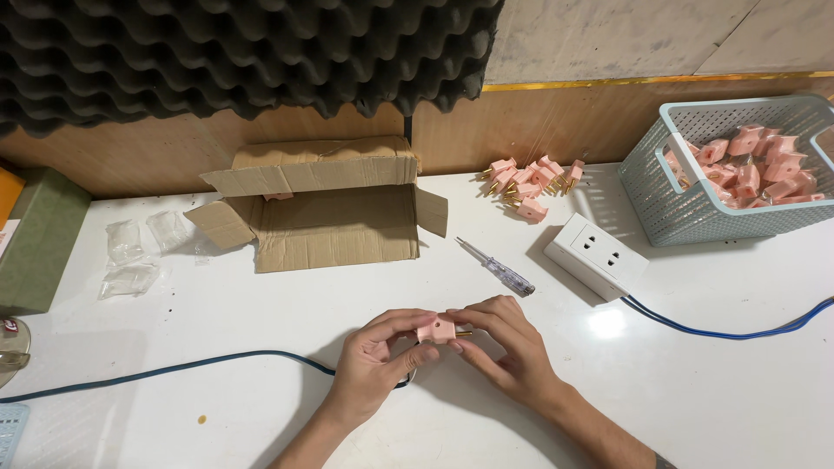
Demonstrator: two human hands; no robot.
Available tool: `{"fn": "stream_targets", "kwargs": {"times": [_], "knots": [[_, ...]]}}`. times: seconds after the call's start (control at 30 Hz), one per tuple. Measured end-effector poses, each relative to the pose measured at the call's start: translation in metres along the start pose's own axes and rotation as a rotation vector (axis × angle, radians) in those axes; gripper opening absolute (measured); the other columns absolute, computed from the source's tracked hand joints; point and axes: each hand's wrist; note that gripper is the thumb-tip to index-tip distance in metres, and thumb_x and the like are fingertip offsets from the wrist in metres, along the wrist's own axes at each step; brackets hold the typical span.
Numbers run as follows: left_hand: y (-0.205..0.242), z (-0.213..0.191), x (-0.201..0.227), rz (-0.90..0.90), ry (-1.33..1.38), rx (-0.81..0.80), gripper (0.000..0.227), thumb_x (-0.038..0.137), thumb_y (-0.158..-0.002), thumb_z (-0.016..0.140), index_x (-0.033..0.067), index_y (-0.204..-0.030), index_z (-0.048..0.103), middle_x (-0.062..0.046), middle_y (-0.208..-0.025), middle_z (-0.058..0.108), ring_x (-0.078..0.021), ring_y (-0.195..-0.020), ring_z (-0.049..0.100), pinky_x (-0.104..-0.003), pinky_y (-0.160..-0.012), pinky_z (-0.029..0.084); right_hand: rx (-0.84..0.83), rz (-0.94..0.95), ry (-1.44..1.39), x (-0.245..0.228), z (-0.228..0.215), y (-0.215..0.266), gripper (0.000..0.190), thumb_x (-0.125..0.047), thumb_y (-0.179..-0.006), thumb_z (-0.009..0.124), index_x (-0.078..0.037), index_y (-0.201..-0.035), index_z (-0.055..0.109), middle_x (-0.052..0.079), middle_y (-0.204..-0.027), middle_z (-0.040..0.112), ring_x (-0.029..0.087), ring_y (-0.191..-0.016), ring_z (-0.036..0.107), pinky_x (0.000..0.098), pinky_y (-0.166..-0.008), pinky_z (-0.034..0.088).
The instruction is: The person assembles a pink electrical plug by using a screwdriver to tighten screws on the plug's terminals. They handle the plug and wires, placing the assembled plug into a cardboard box and picking up another one to continue the process.
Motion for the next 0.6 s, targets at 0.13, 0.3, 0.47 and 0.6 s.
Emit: {"fn": "stream_targets", "kwargs": {"times": [0.13,0.3,0.47,0.6], "knots": [[-0.001,0.002,0.011,-0.080,-0.026,0.052,0.045,0.011,-0.093,0.091,0.0030,-0.137,0.082,-0.014,-0.134,0.088,-0.0217,-0.121,0.081,-0.035,-0.111,0.066,-0.035,0.067,-0.007,0.004,0.002,0.006,0.045,-0.023,-0.106,0.081,-0.009,-0.147,0.070,0.004,-0.108,0.078,0.019,-0.096,0.071,0.0346,-0.095,0.051],[0.000,0.005,0.016,-0.060,-0.062,0.033,0.043,0.010,-0.095,0.090,0.0061,-0.136,0.081,-0.012,-0.135,0.087,-0.0222,-0.121,0.081,-0.035,-0.112,0.066,-0.076,0.062,-0.007,0.005,0.001,0.004,0.042,-0.028,-0.106,0.082,-0.008,-0.142,0.072,0.005,-0.123,0.077,0.020,-0.102,0.070,0.0330,-0.095,0.052],[0.001,0.004,0.009,-0.046,-0.080,0.022,0.050,0.006,-0.094,0.090,0.0064,-0.143,0.080,-0.008,-0.133,0.079,-0.0193,-0.115,0.077,-0.032,-0.108,0.064,-0.093,0.042,-0.067,0.005,0.001,0.006,0.032,-0.018,-0.107,0.080,-0.011,-0.137,0.069,0.007,-0.123,0.079,0.022,-0.103,0.074,0.0351,-0.095,0.055],[0.002,0.002,0.006,-0.029,-0.168,0.044,0.052,0.010,-0.094,0.091,0.0064,-0.145,0.079,-0.002,-0.117,0.081,-0.0150,-0.108,0.078,-0.029,-0.107,0.063,-0.108,-0.031,-0.119,0.000,0.006,0.000,0.027,0.002,-0.106,0.075,-0.011,-0.128,0.068,0.009,-0.123,0.079,0.024,-0.109,0.077,0.0372,-0.094,0.054]]}}
Point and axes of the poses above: each hand's wrist, its own y-axis away from the middle knuckle, its own z-axis out of the palm, x = y × z
